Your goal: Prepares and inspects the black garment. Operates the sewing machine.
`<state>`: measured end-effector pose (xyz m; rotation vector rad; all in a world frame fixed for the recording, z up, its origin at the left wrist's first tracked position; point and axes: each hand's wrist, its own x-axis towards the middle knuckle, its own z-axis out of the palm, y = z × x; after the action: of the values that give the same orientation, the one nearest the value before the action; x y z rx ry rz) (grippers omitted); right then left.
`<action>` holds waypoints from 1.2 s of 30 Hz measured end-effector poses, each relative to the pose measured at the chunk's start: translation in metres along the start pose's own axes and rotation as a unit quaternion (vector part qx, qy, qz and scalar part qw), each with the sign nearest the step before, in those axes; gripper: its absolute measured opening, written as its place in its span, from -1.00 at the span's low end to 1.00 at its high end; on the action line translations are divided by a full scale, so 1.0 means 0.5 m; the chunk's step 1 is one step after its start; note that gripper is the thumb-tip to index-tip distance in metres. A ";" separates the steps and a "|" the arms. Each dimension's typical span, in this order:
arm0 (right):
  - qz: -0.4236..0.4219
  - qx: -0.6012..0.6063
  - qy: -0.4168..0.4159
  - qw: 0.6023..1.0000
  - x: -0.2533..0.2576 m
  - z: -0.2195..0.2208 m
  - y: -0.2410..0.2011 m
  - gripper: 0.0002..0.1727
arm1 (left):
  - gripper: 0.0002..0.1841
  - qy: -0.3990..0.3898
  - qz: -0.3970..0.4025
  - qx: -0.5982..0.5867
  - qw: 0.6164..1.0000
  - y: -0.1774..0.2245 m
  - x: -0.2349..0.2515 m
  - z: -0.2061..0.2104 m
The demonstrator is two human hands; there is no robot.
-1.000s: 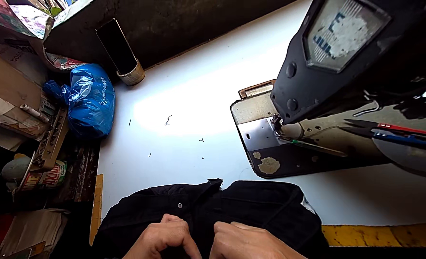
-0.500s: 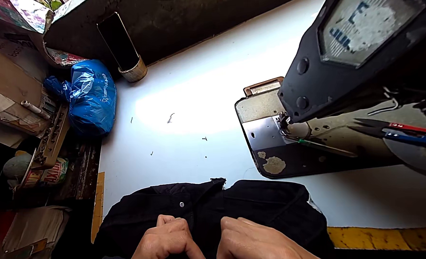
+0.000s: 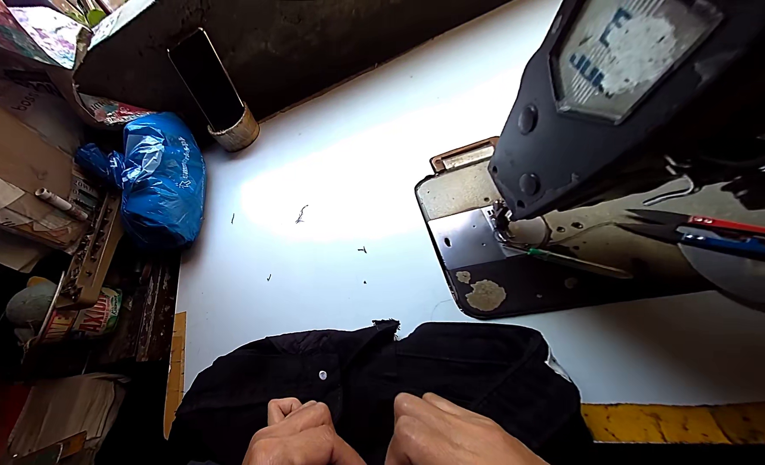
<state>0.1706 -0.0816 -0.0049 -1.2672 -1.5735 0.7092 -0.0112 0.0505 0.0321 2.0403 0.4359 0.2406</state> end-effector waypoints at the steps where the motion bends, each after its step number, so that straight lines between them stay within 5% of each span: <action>1: -0.004 0.001 -0.002 1.000 -0.001 0.000 0.000 -0.86 | -0.73 -0.002 0.002 -0.006 1.000 -0.001 -0.002 0.000; 7: -0.048 -0.020 -0.033 0.998 -0.014 -0.002 0.009 -0.85 | -0.82 -0.043 0.021 0.009 0.999 -0.003 -0.018 -0.002; 15: -0.107 -0.042 0.009 0.993 -0.033 -0.015 0.024 -0.87 | -0.82 0.001 0.037 0.032 0.999 -0.008 -0.035 0.004; 27: -0.169 -0.054 0.007 0.984 -0.035 -0.009 0.041 -0.85 | -0.80 -0.021 0.037 -0.065 0.997 -0.038 -0.029 0.006; 36: -0.161 -0.049 0.020 0.986 -0.038 -0.002 0.050 -0.86 | -0.79 -0.017 0.054 -0.060 0.997 -0.043 -0.027 0.008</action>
<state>0.1813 -0.0925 -0.0325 -1.0534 -1.7446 0.4036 -0.0266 0.0512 0.0113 1.9498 0.2833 0.2896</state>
